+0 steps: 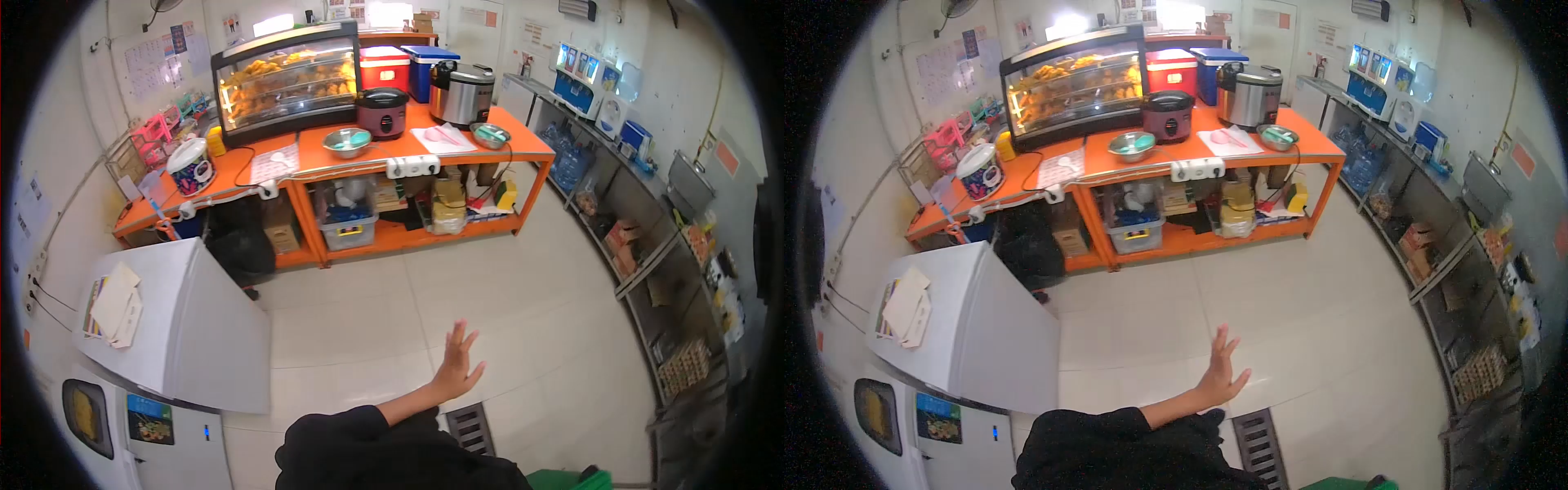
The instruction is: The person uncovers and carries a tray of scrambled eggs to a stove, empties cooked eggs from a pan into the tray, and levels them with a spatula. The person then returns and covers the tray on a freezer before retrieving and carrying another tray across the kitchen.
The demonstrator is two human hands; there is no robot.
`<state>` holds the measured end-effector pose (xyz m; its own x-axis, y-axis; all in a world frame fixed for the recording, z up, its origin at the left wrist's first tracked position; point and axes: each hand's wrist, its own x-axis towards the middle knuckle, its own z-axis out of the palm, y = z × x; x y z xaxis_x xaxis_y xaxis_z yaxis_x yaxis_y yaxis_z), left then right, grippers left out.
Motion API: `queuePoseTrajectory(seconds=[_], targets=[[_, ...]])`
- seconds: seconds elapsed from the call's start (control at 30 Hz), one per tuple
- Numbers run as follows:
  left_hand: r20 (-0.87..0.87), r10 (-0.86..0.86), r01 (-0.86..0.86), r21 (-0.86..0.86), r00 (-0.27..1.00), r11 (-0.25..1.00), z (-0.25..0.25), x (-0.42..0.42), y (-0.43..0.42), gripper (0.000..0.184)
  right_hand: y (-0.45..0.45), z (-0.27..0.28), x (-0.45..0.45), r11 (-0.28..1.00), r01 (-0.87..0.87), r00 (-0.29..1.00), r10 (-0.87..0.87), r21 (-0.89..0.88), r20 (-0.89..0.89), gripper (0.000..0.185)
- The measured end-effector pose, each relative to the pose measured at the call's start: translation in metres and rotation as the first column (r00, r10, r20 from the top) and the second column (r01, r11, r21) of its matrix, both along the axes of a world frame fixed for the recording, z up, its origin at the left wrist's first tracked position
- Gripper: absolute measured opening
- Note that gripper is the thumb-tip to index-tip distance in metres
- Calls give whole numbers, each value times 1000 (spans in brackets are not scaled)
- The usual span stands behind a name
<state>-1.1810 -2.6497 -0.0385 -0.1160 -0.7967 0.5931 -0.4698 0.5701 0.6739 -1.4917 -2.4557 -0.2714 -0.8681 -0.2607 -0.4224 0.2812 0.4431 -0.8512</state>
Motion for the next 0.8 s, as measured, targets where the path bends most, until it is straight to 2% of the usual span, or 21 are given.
queuePoseTrajectory(seconds=[0.17,0.23,0.3,0.37,0.47,0.57,0.6,0.63,0.7,0.73,0.77,0.8], targets=[[-2,-254,253,-56,967,966,6,-159,-127,64,-108,-23,-120,955,-269,961,275,128,-32,32],[-19,-375,373,-70,927,925,-2,-230,-175,61,-130,-42,-167,906,-366,927,376,213,-7,31],[-17,-423,419,-107,906,902,-25,-297,-224,60,-139,-71,-210,827,-457,880,473,326,34,31],[45,-430,432,-70,902,899,-42,-357,-275,62,-149,-99,-248,724,-532,828,553,439,91,30],[43,-414,412,56,909,910,-49,-437,-358,65,-189,-124,-315,589,-598,767,618,543,174,29],[17,-337,326,210,941,922,-30,-502,-437,71,-269,-134,-404,462,-622,698,694,633,179,28],[92,-266,238,241,959,941,-25,-516,-461,72,-308,-143,-442,442,-600,679,722,667,132,28],[164,-196,147,269,967,952,-20,-532,-490,74,-362,-144,-482,455,-553,672,738,698,51,28],[149,-118,85,214,982,973,-12,-559,-549,73,-495,-134,-571,609,-406,673,703,681,-228,27],[112,-61,38,191,992,981,-11,-551,-567,71,-556,-155,-607,839,-273,501,542,471,-674,28],[80,-1,-12,172,997,985,-17,-559,-593,69,-628,-97,-641,824,-333,654,552,459,-517,27],[141,35,-62,192,989,979,-27,-566,-619,68,-691,-55,-673,823,-430,688,565,371,-455,26]])
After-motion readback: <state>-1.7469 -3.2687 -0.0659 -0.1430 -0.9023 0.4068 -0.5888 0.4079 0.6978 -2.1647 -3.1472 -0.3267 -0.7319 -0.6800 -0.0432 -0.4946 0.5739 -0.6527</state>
